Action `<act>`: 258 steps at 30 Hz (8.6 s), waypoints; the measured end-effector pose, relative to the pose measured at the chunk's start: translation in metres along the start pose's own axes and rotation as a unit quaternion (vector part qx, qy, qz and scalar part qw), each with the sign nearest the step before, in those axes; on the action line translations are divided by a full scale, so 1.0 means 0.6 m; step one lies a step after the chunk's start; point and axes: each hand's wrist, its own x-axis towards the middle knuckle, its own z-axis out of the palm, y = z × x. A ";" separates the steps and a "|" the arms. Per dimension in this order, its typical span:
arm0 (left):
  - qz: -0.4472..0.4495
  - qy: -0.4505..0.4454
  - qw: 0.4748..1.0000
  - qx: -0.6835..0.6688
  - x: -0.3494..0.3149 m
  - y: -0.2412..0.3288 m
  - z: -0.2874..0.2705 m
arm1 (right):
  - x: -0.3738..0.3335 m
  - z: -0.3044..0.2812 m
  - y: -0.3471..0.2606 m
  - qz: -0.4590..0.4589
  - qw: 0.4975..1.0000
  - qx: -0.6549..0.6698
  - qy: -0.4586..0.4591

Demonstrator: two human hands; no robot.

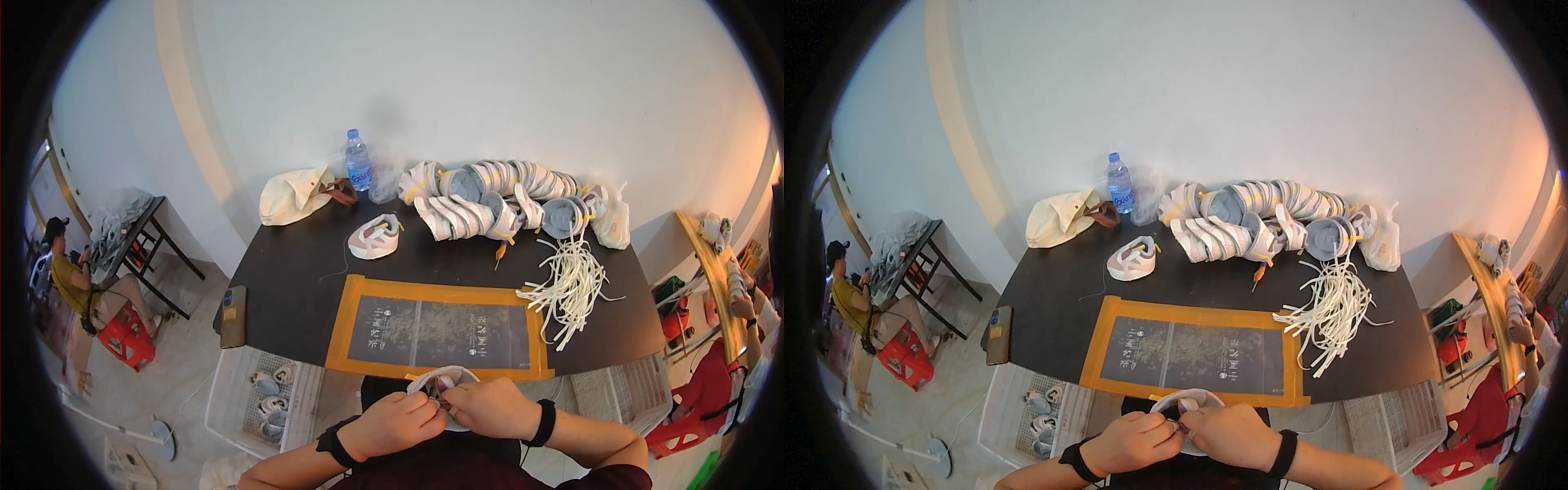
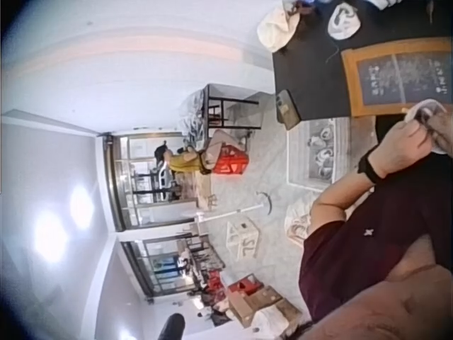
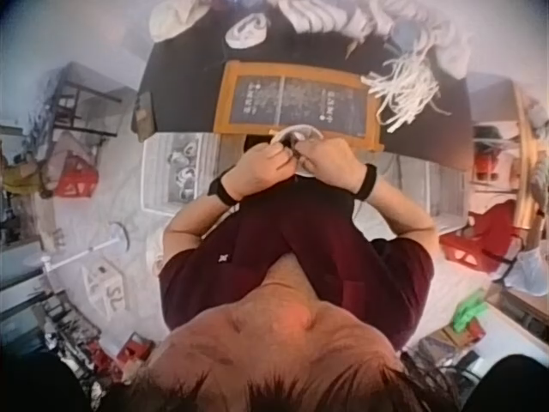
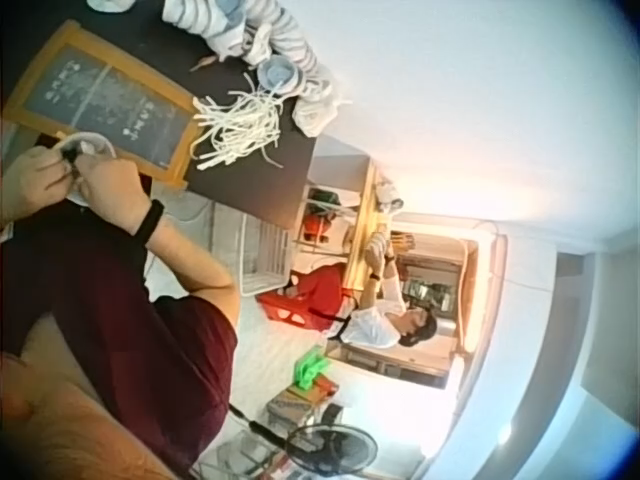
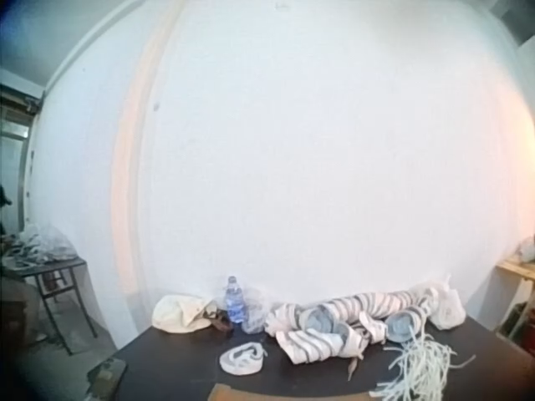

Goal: Assembling components of a shoe upper by hand in a workshop environment.

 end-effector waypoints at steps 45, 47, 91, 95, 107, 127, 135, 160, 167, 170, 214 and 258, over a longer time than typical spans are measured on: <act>-0.469 0.214 0.437 -0.737 -0.047 -0.042 0.045 | 0.007 0.039 0.021 0.054 0.927 0.357 0.099; -0.450 0.210 0.413 -0.764 -0.040 -0.040 0.052 | 0.012 0.059 0.015 0.082 0.937 0.294 0.170; -0.489 0.171 0.488 -0.702 -0.096 -0.052 0.014 | 0.059 0.030 0.032 0.054 0.853 0.512 -0.089; -0.480 0.209 0.458 -0.719 -0.111 -0.057 0.020 | 0.046 -0.020 0.044 0.070 0.891 0.445 -0.059; -0.419 0.250 0.438 -0.755 -0.085 -0.054 0.020 | 0.059 0.000 0.066 0.107 0.809 0.577 0.027; -0.411 0.260 0.457 -0.745 -0.100 -0.053 0.013 | 0.078 0.045 0.075 0.086 0.820 0.563 0.061; -0.428 0.180 0.500 -0.731 -0.128 -0.080 -0.015 | 0.099 -0.032 0.067 0.041 0.884 0.445 0.135; -0.260 0.100 0.954 -0.112 0.004 -0.035 0.007 | 0.127 0.080 -0.017 0.111 0.408 0.881 0.212; -0.361 0.499 0.523 -0.590 0.003 -0.011 0.051 | 0.116 0.101 -0.050 0.046 0.539 0.793 0.279; -0.314 0.462 0.582 -0.592 -0.015 -0.030 0.041 | 0.110 0.109 -0.042 0.023 0.591 0.763 0.260; -0.414 0.298 0.558 -0.654 -0.045 -0.081 0.105 | 0.118 0.049 0.050 -0.033 0.868 0.453 0.200; -0.417 0.369 0.490 -0.671 -0.044 -0.047 0.104 | 0.144 0.067 0.036 -0.019 0.949 0.177 0.259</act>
